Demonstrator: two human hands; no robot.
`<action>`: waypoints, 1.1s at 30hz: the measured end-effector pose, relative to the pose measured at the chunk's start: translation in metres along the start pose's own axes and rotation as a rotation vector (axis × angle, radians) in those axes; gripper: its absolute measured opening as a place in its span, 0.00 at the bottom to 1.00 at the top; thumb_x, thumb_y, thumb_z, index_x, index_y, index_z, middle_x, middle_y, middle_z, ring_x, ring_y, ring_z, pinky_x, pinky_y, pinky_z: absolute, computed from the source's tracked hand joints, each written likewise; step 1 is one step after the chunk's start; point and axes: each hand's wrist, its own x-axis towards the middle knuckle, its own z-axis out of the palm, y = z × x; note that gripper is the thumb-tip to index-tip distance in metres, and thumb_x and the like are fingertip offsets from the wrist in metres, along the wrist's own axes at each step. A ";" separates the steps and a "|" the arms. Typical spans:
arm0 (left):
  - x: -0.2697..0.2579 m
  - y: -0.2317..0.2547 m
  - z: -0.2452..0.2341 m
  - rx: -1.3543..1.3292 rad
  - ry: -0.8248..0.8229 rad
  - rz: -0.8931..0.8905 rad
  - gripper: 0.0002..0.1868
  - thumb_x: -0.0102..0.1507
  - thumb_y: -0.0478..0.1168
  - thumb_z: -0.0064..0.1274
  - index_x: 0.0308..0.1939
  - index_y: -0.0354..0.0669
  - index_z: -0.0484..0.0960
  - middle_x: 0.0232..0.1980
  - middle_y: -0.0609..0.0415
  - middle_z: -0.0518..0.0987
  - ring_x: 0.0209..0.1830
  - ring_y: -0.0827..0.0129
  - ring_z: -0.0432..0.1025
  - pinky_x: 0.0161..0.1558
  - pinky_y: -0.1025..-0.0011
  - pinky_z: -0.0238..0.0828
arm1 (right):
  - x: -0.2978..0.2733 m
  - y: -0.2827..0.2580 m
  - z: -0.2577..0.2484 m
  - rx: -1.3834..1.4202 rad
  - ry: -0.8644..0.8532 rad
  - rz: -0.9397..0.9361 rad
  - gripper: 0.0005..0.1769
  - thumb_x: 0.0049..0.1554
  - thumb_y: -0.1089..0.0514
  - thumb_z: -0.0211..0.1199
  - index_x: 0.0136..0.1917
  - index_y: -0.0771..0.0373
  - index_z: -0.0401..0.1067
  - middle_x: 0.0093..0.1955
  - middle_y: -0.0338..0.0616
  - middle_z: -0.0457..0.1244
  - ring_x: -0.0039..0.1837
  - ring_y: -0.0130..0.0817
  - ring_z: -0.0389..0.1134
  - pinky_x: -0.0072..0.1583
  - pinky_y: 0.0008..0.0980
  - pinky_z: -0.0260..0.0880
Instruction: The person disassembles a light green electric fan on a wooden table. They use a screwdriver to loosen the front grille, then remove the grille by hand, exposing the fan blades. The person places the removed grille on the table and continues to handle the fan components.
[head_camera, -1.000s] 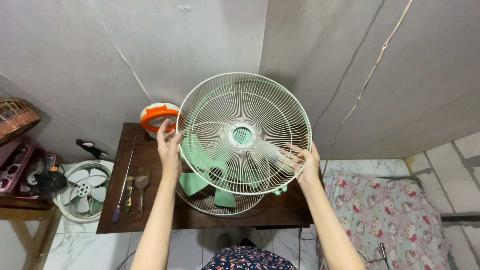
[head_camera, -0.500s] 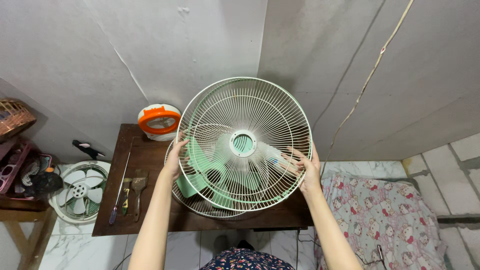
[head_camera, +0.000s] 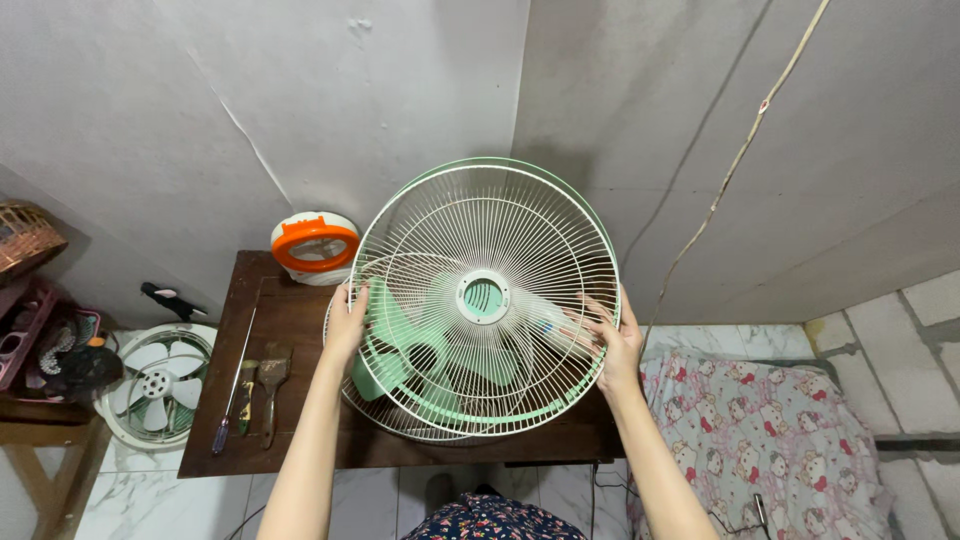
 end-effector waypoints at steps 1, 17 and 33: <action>-0.001 0.000 0.001 -0.004 0.016 0.001 0.17 0.71 0.48 0.49 0.55 0.40 0.76 0.46 0.58 0.77 0.43 0.75 0.68 0.46 0.74 0.66 | -0.001 -0.001 -0.002 -0.001 -0.007 -0.015 0.46 0.53 0.77 0.43 0.83 0.56 0.49 0.69 0.65 0.62 0.61 0.63 0.70 0.54 0.55 0.79; 0.019 0.085 -0.001 0.130 -0.069 0.219 0.18 0.64 0.40 0.59 0.59 0.44 0.83 0.43 0.57 0.76 0.38 0.76 0.69 0.40 0.76 0.68 | 0.017 -0.030 -0.013 -0.065 -0.196 -0.035 0.52 0.43 0.78 0.43 0.82 0.62 0.51 0.67 0.70 0.62 0.59 0.67 0.71 0.53 0.57 0.78; -0.014 0.191 0.015 0.527 -0.090 0.198 0.19 0.64 0.49 0.55 0.58 0.55 0.84 0.39 0.51 0.85 0.37 0.65 0.78 0.41 0.67 0.70 | 0.056 -0.049 -0.011 -0.390 -0.378 -0.130 0.46 0.42 0.77 0.54 0.76 0.67 0.65 0.68 0.51 0.67 0.66 0.35 0.69 0.65 0.30 0.68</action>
